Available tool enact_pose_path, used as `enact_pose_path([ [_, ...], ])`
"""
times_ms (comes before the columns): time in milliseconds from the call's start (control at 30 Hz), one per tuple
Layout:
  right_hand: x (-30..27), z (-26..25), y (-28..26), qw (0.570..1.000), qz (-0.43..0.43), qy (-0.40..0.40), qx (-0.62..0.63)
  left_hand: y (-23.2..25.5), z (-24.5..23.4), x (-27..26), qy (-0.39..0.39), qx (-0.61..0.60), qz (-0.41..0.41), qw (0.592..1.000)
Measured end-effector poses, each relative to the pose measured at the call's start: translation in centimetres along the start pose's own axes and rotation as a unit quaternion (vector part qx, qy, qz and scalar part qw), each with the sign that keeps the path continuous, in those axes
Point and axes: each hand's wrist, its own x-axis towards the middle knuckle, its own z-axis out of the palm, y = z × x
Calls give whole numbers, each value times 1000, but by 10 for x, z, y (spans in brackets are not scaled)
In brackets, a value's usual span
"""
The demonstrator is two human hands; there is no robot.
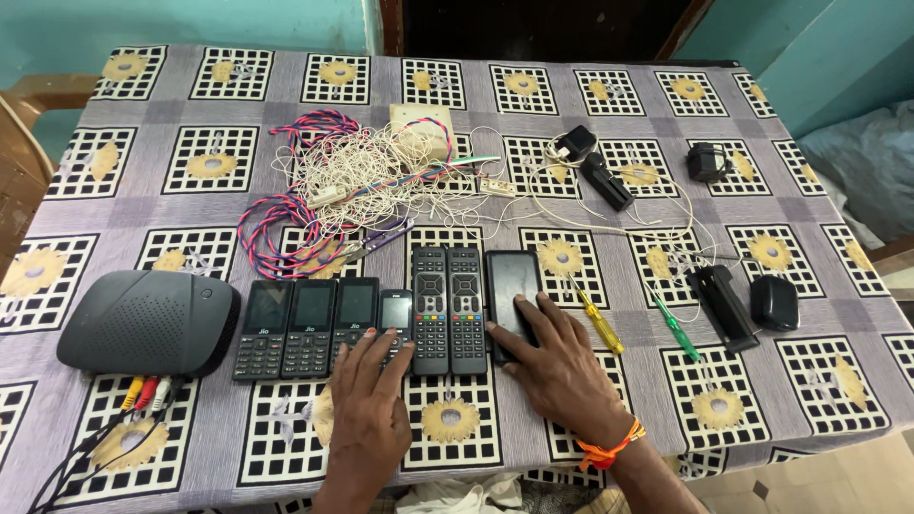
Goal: The person disassembles a black mobile phone by removing the back cover and battery. They then use a yellow screwdriver to work on the phone's internal components. Afterward, they reassemble the phone and place it on a table alongside other mobile phones and remote controls.
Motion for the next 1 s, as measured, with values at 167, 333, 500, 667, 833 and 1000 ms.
enact_pose_path([
  [167, -4, 6, 7, 999, 2, 16, -31, 0, 0, 0, 4, 0, -1, 1000],
  [333, -14, 1, 11, 995, 58, 64, 44, 0, 0, 0, 6, -6, -2, 1000],
  [500, -13, 3, 6, 985, 101, 119, 74, -1, 0, 0, 9, -7, -2, 1000],
  [667, -9, 2, -3, 984, 96, 119, 95, -1, 2, 1, 4, -6, 1, 1000],
  [833, -10, -4, 1, 980, 57, 94, 163, 2, 3, 0, 19, -8, 23, 1000],
  [1000, -20, -20, 34, 975, 19, 10, 219, 9, 7, -2, 25, -12, 71, 997],
])
